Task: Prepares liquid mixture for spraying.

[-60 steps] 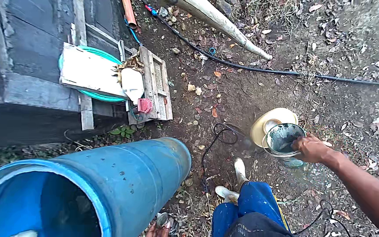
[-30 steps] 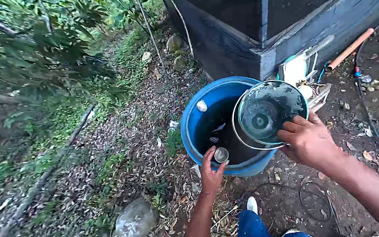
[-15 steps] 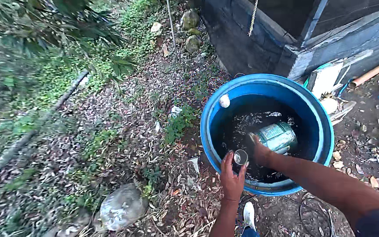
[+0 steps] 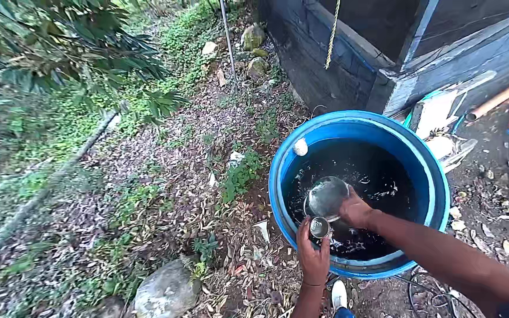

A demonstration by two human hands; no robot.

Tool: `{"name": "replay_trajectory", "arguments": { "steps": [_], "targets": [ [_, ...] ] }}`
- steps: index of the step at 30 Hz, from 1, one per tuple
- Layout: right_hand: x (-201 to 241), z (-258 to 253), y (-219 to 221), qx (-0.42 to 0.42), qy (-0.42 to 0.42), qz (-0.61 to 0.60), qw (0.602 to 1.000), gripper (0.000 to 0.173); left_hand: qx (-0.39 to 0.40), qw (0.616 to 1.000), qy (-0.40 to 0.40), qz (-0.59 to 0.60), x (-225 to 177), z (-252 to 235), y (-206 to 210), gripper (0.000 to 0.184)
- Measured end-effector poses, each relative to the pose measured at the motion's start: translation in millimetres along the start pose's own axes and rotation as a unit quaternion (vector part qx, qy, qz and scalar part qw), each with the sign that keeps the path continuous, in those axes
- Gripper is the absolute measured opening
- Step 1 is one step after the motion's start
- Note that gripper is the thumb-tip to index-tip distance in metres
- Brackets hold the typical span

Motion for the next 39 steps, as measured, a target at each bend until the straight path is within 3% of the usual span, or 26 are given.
{"name": "replay_trajectory", "arguments": {
  "steps": [4,9,12,15,19,21,22,25,29,32,33,35,37,39],
  "targets": [
    [-27.8,60.9,-37.8,-0.161,0.036,-0.085,0.983,0.03,0.0,1.0,0.009,0.015,-0.1,0.9,-0.1,0.066],
    [-6.7,163.2,-82.4,-0.357,-0.001,-0.011,0.934,0.023,0.006,0.997,-0.013,0.08,1.8,0.7,-3.6,0.07],
    [4.6,242.6,-105.6,-0.426,0.016,0.03,0.904,0.027,0.018,0.99,-0.027,0.14,-16.2,-17.8,-9.9,0.072],
    [19.6,325.8,-116.0,-0.462,0.05,0.05,0.884,0.023,0.065,0.98,0.06,0.177,-90.4,-60.1,-16.5,0.073],
    [45.3,415.0,-98.7,-0.468,0.119,0.061,0.873,0.02,0.207,0.93,0.248,0.175,-247.2,-116.3,-6.3,0.069],
    [56.1,448.9,-75.9,-0.473,0.158,0.052,0.865,0.015,0.316,0.875,0.362,0.057,-330.2,-113.6,32.1,0.064],
    [60.0,461.2,-62.7,-0.476,0.178,0.046,0.86,0.012,0.364,0.829,0.424,-0.029,-368.0,-98.8,59.3,0.061],
    [65.3,484.5,-12.8,-0.474,0.24,0.011,0.847,0.009,0.503,0.635,0.543,-0.223,-427.5,-14.7,165.7,0.048],
    [61.7,509.0,72.6,-0.454,0.33,-0.07,0.825,0.006,0.696,0.383,0.498,-0.348,-389.8,125.0,293.8,0.05],
    [60.4,521.4,145.0,-0.459,0.385,-0.126,0.79,0.007,0.784,0.244,0.47,-0.324,-352.4,220.5,336.6,0.046],
    [60.3,525.8,168.1,-0.464,0.403,-0.143,0.776,0.008,0.822,0.208,0.445,-0.289,-347.5,245.8,344.2,0.045],
    [60.0,534.0,212.3,-0.482,0.439,-0.167,0.739,0.008,0.903,0.178,0.347,-0.179,-344.9,284.8,357.0,0.053],
    [60.1,540.6,252.2,-0.486,0.474,-0.187,0.71,0.008,0.957,0.177,0.22,-0.064,-349.5,314.8,367.2,0.061],
    [57.2,549.6,288.0,-0.483,0.505,-0.206,0.685,0.008,0.965,0.204,0.164,-0.025,-358.2,339.3,381.3,0.063]
  ]
}}
Point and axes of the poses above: each hand's wrist, its own z-axis away from the middle knuckle, its own y-axis out of the palm, x = y × z, the point moved 8 cm from there along -z, towards the middle knuckle, and after that the axes turned 7 degrees about x, right-handed, at the moved point
